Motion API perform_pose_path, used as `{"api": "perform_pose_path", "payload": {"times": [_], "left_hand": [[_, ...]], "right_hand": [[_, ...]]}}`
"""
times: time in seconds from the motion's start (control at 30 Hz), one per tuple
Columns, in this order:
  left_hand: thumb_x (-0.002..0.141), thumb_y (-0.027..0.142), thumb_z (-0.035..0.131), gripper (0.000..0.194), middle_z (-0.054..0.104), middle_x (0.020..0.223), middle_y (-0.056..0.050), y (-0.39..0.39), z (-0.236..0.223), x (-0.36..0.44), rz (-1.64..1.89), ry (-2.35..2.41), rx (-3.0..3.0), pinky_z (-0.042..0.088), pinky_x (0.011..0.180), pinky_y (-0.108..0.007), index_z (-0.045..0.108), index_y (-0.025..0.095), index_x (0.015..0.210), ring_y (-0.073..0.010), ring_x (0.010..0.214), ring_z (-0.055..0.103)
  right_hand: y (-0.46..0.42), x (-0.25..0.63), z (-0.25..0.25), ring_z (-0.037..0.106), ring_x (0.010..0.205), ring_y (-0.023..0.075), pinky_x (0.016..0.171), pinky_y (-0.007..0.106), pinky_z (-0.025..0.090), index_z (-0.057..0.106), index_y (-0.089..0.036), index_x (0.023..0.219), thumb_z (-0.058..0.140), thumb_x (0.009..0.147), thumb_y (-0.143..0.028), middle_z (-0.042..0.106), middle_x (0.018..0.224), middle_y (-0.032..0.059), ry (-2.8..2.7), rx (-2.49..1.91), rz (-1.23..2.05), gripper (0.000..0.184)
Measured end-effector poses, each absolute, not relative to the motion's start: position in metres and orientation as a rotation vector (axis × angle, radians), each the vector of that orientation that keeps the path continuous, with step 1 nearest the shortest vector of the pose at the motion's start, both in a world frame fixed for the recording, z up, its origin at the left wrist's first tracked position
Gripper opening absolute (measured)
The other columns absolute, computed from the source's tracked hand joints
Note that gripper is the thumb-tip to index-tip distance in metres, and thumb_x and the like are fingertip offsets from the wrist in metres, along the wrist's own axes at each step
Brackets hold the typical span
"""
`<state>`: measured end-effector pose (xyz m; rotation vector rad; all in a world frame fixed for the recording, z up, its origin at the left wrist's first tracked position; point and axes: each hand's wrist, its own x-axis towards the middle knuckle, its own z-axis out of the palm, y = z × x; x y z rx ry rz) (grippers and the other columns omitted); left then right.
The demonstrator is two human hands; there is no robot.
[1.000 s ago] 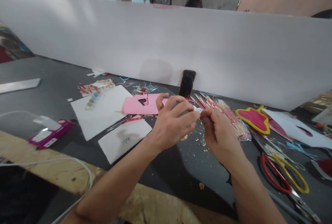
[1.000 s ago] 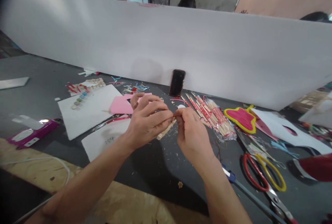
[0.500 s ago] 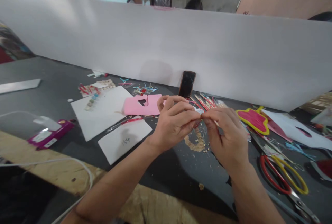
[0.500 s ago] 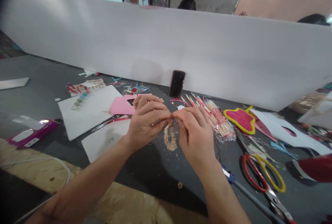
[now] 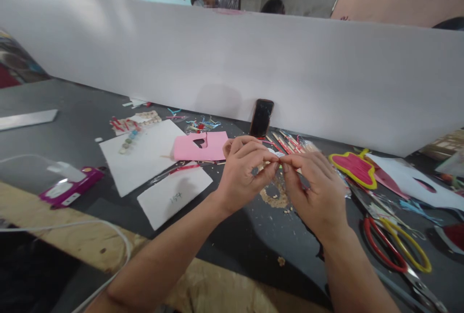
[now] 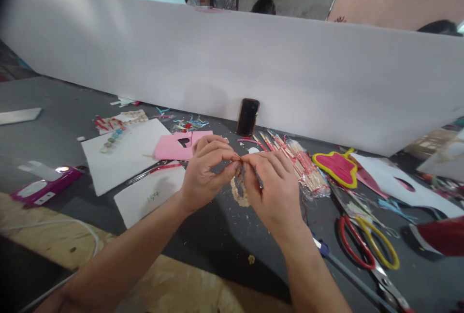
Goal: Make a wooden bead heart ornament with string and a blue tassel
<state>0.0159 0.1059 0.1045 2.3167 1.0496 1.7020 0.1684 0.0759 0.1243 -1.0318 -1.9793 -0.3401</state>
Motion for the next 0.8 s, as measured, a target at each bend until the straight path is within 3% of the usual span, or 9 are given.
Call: {"api": "perform_pose_path", "payload": {"times": [0.37,0.8], "left_hand": [[0.084,0.024,0.059,0.007,0.069,0.08,0.002,0.1056,0.1046,0.0163,1.661,1.115,2.348,0.036,0.09,-0.039,0.065,0.024,0.08,-0.0181,0.094,0.056],[0.084,0.023,0.058,0.008,0.067,0.083,0.002,0.1062,0.1089,0.0131,1.523,0.998,2.287,0.039,0.091,-0.034,0.064,0.023,0.08,-0.0168,0.097,0.053]], "right_hand": [[0.0757,0.1706,0.1229,0.061,0.079,0.0189,0.078,0.036,0.046,0.063,-0.022,0.089,0.059,0.082,-0.013,0.069,0.083,0.0031,-1.972,-1.055,-0.328,0.012],[0.0741,0.1692,0.1224,0.057,0.067,0.0148,0.06,0.028,0.044,0.06,-0.023,0.088,0.058,0.085,-0.021,0.063,0.076,-0.0002,-1.85,-1.189,-0.159,0.004]]}}
